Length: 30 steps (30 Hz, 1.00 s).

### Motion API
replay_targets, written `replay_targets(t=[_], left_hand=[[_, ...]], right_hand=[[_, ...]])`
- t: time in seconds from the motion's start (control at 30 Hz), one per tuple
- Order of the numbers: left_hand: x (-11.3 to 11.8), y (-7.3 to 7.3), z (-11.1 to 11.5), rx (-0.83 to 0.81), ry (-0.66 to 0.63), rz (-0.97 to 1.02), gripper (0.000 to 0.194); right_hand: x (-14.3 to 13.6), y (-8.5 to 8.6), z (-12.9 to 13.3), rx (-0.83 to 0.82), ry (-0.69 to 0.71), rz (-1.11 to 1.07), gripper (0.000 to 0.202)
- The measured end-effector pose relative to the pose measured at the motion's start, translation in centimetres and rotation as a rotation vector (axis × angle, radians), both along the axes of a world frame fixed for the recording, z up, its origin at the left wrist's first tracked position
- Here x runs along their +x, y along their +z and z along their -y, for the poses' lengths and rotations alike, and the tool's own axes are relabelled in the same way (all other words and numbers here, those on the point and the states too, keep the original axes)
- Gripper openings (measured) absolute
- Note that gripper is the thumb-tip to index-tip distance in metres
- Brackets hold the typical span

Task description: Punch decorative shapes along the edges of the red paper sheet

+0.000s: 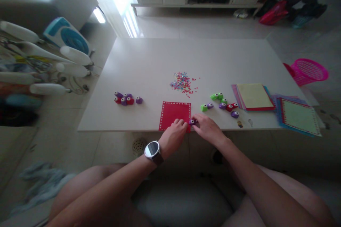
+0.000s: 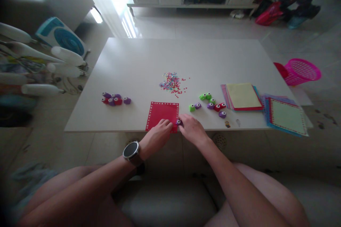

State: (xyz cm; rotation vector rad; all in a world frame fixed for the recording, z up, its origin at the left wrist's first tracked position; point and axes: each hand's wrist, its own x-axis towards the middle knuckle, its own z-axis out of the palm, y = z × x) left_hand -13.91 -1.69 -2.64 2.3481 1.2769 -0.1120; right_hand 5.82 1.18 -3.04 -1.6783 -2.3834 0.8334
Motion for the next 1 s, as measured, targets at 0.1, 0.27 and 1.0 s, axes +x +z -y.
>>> replay_targets(t=[0.1, 0.27, 1.0], left_hand=[[0.02, -0.12, 0.02, 0.010, -0.004, -0.007, 0.020], [0.03, -0.27, 0.08, 0.022, -0.006, -0.017, 0.020], [-0.24, -0.30, 0.11, 0.051, -0.012, 0.040, 0.022]], right_hand=[[0.01, -0.12, 0.00, 0.006, 0.002, 0.000, 0.014], [0.04, -0.28, -0.02, 0.015, 0.009, -0.010, 0.015], [-0.09, -0.66, -0.54, -0.102, -0.229, -0.226, 0.003]])
